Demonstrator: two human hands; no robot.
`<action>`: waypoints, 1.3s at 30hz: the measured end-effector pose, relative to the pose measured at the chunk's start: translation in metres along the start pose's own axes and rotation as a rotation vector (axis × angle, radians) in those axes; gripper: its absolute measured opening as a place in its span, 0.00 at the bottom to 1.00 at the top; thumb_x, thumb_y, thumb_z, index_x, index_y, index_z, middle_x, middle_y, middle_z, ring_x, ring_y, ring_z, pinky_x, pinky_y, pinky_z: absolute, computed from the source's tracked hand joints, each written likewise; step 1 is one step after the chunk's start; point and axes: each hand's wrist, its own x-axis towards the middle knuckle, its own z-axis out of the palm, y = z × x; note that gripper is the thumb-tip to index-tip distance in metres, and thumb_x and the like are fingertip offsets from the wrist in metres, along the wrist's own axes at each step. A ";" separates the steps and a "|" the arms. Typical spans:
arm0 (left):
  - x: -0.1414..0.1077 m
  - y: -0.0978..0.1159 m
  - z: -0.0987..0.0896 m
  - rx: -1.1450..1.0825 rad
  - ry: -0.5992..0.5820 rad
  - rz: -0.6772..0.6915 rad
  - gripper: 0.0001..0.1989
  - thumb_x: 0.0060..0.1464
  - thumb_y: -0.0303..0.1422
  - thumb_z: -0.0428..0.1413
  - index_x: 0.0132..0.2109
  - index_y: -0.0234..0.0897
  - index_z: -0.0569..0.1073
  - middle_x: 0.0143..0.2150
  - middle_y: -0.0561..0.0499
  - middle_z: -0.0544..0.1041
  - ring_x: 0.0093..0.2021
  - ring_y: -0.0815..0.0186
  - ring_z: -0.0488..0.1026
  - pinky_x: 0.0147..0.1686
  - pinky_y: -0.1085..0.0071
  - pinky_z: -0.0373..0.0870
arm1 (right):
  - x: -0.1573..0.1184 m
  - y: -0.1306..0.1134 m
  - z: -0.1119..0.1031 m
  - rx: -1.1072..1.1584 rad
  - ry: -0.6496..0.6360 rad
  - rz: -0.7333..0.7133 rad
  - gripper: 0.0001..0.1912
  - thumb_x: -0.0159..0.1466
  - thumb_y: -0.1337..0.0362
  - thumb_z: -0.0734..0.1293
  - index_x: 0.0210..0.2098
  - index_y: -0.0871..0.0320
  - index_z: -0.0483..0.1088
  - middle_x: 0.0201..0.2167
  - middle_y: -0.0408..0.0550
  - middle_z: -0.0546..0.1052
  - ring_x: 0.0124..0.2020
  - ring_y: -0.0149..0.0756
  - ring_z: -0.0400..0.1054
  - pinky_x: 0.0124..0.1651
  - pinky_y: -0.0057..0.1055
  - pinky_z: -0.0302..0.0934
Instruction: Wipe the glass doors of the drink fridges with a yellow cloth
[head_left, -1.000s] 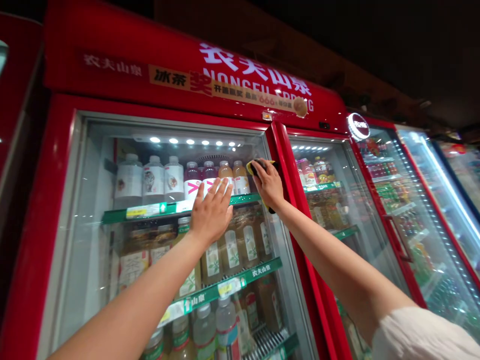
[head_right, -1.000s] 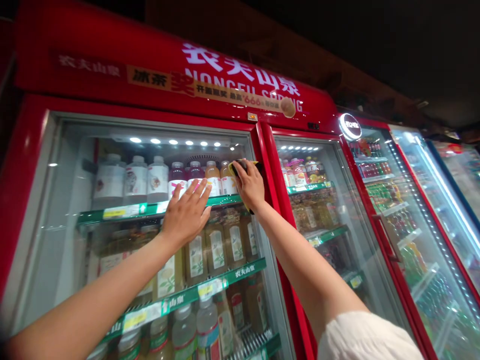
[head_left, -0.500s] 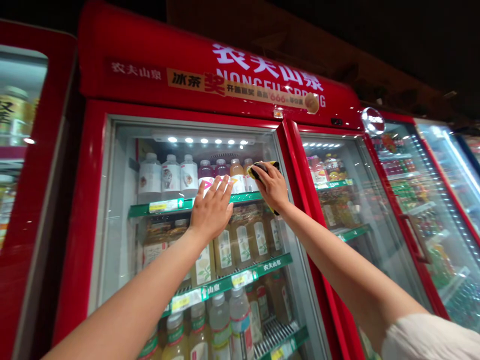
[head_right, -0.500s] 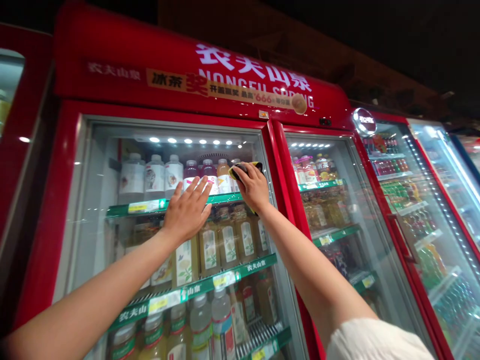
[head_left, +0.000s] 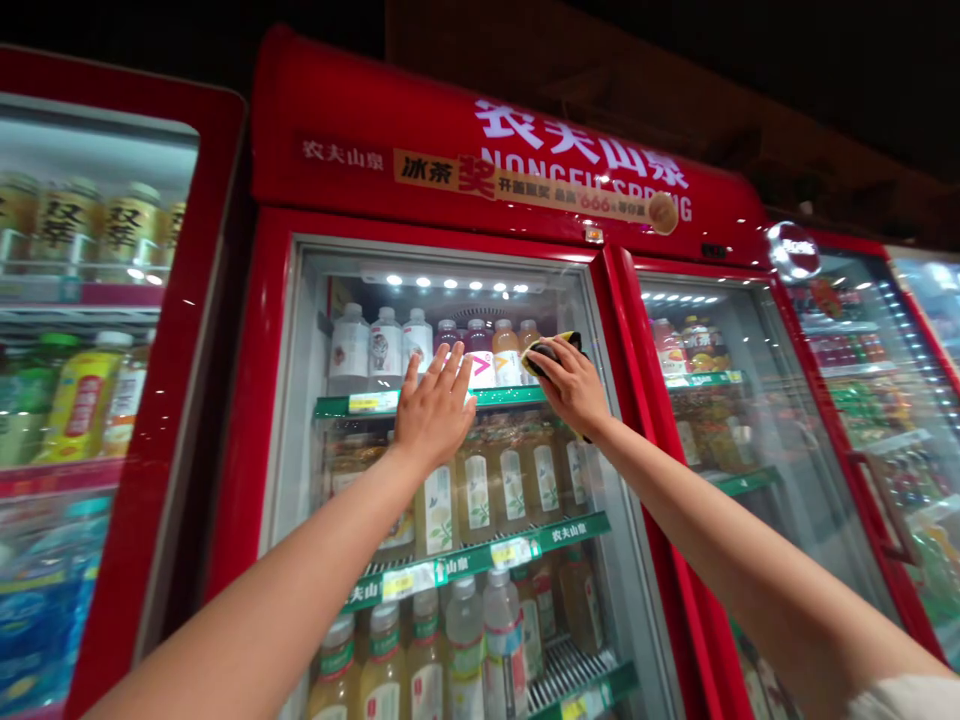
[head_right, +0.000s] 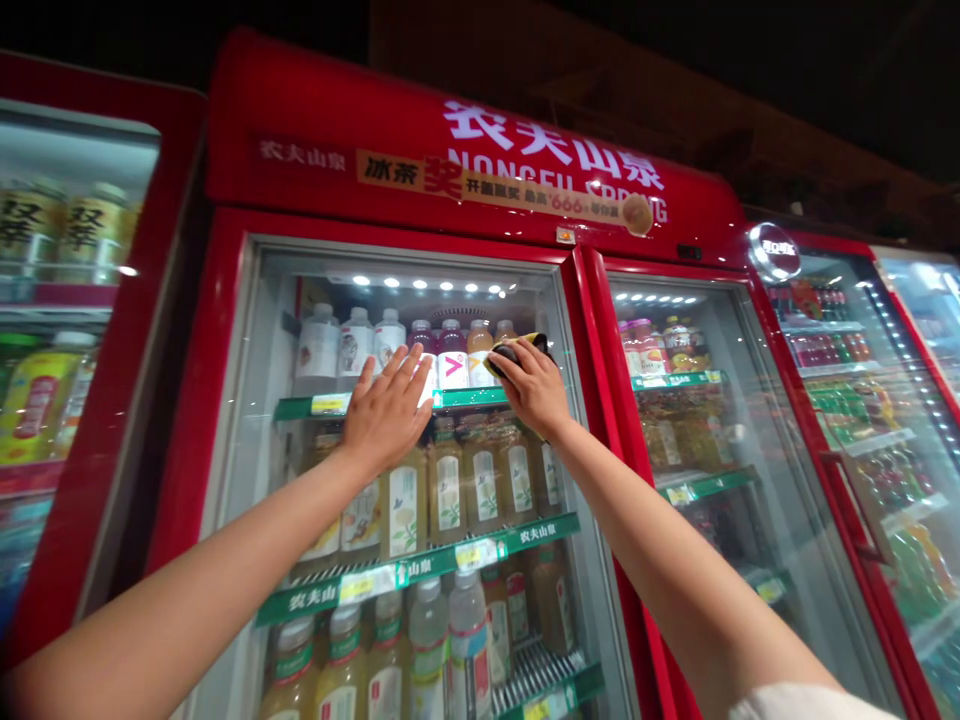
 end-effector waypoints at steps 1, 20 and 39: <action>0.000 -0.002 -0.001 0.003 -0.003 0.000 0.31 0.68 0.37 0.45 0.75 0.37 0.53 0.77 0.43 0.55 0.78 0.58 0.47 0.76 0.48 0.38 | -0.003 0.004 -0.003 0.013 -0.019 -0.029 0.21 0.72 0.62 0.61 0.63 0.49 0.70 0.67 0.49 0.70 0.70 0.46 0.60 0.70 0.48 0.59; 0.009 -0.051 -0.007 0.024 0.055 -0.074 0.33 0.69 0.38 0.44 0.77 0.39 0.48 0.77 0.42 0.54 0.78 0.54 0.46 0.75 0.45 0.37 | 0.050 -0.014 0.023 -0.021 0.204 0.269 0.22 0.69 0.67 0.63 0.59 0.50 0.75 0.59 0.57 0.72 0.60 0.51 0.67 0.62 0.51 0.65; 0.006 -0.045 -0.007 -0.003 0.046 -0.091 0.32 0.69 0.38 0.43 0.75 0.34 0.53 0.77 0.42 0.53 0.78 0.53 0.47 0.75 0.47 0.40 | 0.086 -0.091 0.049 -0.054 0.206 0.277 0.22 0.71 0.64 0.61 0.63 0.50 0.71 0.65 0.53 0.71 0.68 0.52 0.60 0.66 0.52 0.61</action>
